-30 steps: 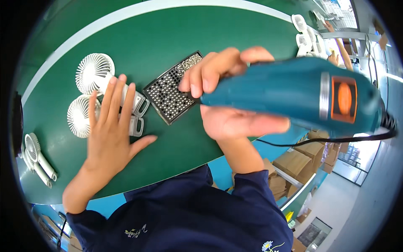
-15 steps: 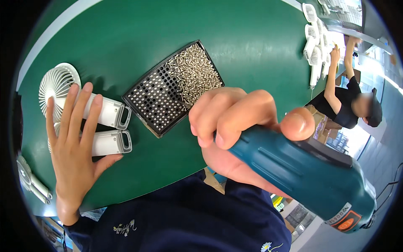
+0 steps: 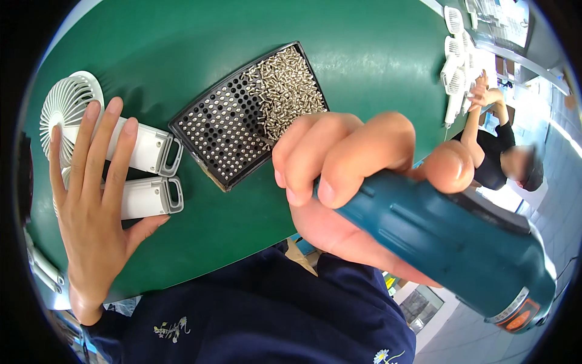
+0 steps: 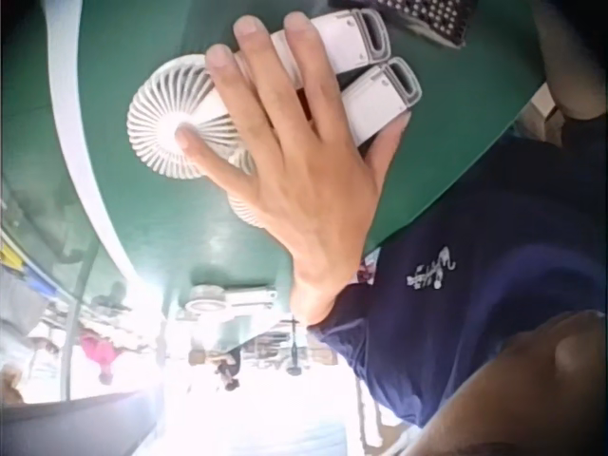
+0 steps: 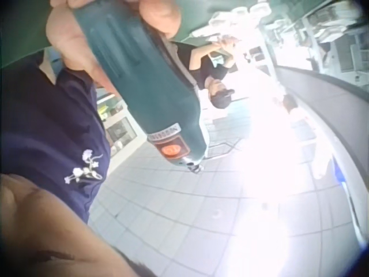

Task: Assembling handheld portable fans using an electric screwdriver on a factory production line.

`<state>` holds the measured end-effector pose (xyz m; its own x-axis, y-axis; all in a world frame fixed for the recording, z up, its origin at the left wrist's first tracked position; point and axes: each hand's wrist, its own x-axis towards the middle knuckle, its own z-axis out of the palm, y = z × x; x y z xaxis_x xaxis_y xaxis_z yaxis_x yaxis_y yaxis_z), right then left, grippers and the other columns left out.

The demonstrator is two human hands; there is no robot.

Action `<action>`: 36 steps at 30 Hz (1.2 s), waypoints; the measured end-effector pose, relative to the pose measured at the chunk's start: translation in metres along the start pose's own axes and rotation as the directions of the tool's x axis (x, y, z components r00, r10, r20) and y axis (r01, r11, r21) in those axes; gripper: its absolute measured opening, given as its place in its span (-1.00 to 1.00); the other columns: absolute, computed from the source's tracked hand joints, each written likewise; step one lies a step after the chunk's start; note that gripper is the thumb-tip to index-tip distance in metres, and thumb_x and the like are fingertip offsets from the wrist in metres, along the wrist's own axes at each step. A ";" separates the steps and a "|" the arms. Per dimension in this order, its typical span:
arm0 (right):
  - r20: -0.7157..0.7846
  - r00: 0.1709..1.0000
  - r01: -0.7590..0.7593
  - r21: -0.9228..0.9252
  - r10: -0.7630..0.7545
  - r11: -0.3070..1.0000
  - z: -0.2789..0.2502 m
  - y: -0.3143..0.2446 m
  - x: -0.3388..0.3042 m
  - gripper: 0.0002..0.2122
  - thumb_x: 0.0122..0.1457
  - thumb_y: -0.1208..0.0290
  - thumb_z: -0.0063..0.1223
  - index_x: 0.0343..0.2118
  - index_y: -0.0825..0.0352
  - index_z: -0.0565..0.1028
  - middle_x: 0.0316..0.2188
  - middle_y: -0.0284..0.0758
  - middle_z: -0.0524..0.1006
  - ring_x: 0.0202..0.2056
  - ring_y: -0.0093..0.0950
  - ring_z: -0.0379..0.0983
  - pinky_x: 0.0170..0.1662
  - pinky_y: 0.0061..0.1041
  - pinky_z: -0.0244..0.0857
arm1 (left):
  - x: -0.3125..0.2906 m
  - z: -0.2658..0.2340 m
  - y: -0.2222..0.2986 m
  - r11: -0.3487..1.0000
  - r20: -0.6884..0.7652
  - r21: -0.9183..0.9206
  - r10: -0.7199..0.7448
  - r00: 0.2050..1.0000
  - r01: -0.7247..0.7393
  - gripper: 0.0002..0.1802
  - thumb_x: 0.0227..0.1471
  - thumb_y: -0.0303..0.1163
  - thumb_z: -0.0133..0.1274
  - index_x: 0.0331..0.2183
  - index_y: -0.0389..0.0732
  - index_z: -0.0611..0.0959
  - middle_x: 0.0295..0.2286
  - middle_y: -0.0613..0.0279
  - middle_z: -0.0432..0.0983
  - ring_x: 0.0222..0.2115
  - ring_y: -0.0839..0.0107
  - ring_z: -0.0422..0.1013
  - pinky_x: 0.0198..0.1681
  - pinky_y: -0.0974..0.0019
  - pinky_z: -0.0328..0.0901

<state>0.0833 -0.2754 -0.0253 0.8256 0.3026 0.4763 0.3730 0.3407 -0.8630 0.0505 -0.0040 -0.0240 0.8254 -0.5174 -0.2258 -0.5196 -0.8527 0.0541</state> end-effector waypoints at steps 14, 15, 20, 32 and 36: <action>-0.012 0.996 0.085 -0.005 -0.085 0.996 0.011 -0.004 0.008 -0.37 0.21 -0.23 -0.17 0.12 0.23 0.29 -0.40 -0.35 0.39 -0.65 -0.48 0.32 -0.63 -0.45 0.23 | -0.020 0.003 0.035 0.989 -0.001 -0.125 -0.076 0.997 0.075 -0.02 -0.21 0.21 0.06 0.19 -0.15 0.36 0.22 0.18 0.20 0.27 0.15 0.07 0.31 -0.24 -0.15; -0.031 0.996 0.080 0.004 -0.080 0.997 0.016 -0.009 0.011 -0.39 0.22 -0.19 -0.17 0.09 0.28 0.30 -0.41 -0.36 0.38 -0.65 -0.52 0.31 -0.63 -0.47 0.22 | -0.022 0.003 0.037 0.990 0.006 -0.120 -0.079 0.997 0.079 -0.02 -0.21 0.21 0.07 0.19 -0.14 0.36 0.21 0.20 0.20 0.26 0.17 0.08 0.30 -0.25 -0.14; -0.160 0.985 0.067 -0.003 -0.066 0.998 0.055 -0.019 0.006 -0.46 0.27 -0.12 -0.19 0.03 0.31 0.33 -0.43 -0.46 0.40 -0.69 -0.58 0.25 -0.69 -0.56 0.16 | -0.024 0.006 0.045 0.988 -0.022 -0.134 -0.084 0.996 0.080 -0.06 -0.17 0.20 0.05 0.19 -0.11 0.36 0.20 0.21 0.22 0.26 0.22 0.10 0.29 -0.25 -0.12; -0.038 0.999 0.025 0.037 -0.023 0.999 0.067 0.000 0.000 -0.44 0.26 -0.11 -0.21 0.16 0.23 0.28 -0.43 -0.35 0.38 -0.74 -0.47 0.21 -0.70 -0.43 0.12 | -0.020 0.011 0.047 0.986 -0.072 -0.144 -0.095 0.993 0.084 -0.08 -0.16 0.21 0.04 0.18 -0.10 0.38 0.18 0.22 0.26 0.24 0.22 0.13 0.28 -0.27 -0.11; 0.065 0.996 0.047 0.131 -0.056 0.990 0.061 0.006 0.002 -0.43 0.26 -0.12 -0.22 0.17 0.23 0.27 -0.43 -0.35 0.38 -0.72 -0.47 0.22 -0.68 -0.43 0.17 | -0.021 0.007 0.047 0.978 -0.055 -0.183 -0.111 0.992 0.099 0.01 -0.31 0.15 0.17 0.19 -0.09 0.37 0.19 0.23 0.24 0.25 0.23 0.11 0.29 -0.27 -0.12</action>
<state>0.0613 -0.2181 -0.0197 0.7746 0.3400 0.5333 0.3525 0.4682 -0.8103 0.0071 -0.0329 -0.0240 0.8888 -0.4229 -0.1767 -0.3861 -0.8986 0.2085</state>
